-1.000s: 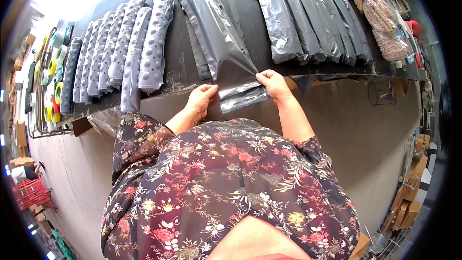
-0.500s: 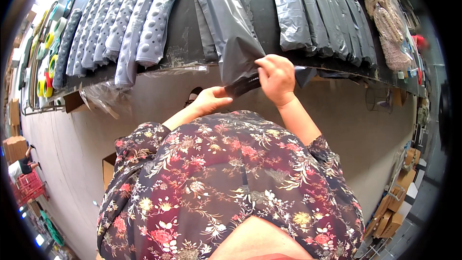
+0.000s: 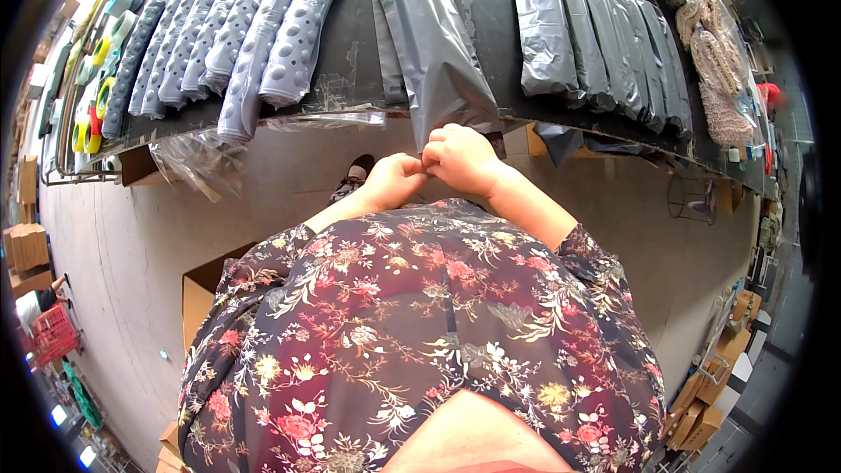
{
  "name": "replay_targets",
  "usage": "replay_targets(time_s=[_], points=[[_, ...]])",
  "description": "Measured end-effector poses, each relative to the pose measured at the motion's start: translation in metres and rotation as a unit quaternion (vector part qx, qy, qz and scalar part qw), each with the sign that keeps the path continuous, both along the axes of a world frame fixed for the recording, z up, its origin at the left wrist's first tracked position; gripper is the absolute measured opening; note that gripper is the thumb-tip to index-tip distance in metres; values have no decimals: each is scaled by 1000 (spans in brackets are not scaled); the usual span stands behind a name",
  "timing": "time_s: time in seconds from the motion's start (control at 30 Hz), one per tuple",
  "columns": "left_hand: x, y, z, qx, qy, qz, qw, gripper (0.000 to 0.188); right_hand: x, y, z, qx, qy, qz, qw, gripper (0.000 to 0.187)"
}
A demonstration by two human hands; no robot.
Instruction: The person writes on a cardboard box with a marker and then individually wraps plastic molded parts in grey plastic bags by hand at a large work table.
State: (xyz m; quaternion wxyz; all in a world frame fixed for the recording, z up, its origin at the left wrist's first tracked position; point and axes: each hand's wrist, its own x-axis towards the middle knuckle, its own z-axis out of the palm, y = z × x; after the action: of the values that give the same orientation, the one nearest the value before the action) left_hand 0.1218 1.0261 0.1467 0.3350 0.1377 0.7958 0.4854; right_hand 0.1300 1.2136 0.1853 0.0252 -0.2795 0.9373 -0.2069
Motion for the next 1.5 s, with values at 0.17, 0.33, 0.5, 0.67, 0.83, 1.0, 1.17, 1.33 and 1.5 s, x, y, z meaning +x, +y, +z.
replay_targets(time_s=[0.17,0.33,0.5,0.67,0.83,1.0,1.17,1.33,1.5], points=[[-8,-5,-5,4,-46,24,999,23,14,6,-4,-82,89,8,993,6],[-18,-21,-17,21,-138,15,990,21,88,64,-55,-30,93,-46,994,10],[-32,-29,2,-50,405,-63,911,42,187,140,-142,278,-476,-213,806,28],[-68,-11,18,-136,615,-168,758,67,114,123,-58,160,-188,-312,918,48],[-93,11,-1,-115,650,-227,716,72,10,108,-5,-4,267,-134,954,63],[-90,13,-4,-82,670,-199,710,50,-47,100,-10,81,325,57,940,46],[-94,4,-2,-60,639,-234,731,47,-68,110,-1,-1,143,157,977,50],[-95,3,6,39,592,-207,778,49,-81,113,-3,-147,33,102,983,47],[-84,6,12,91,426,-52,899,39,-76,100,3,-355,-120,-26,927,26]])
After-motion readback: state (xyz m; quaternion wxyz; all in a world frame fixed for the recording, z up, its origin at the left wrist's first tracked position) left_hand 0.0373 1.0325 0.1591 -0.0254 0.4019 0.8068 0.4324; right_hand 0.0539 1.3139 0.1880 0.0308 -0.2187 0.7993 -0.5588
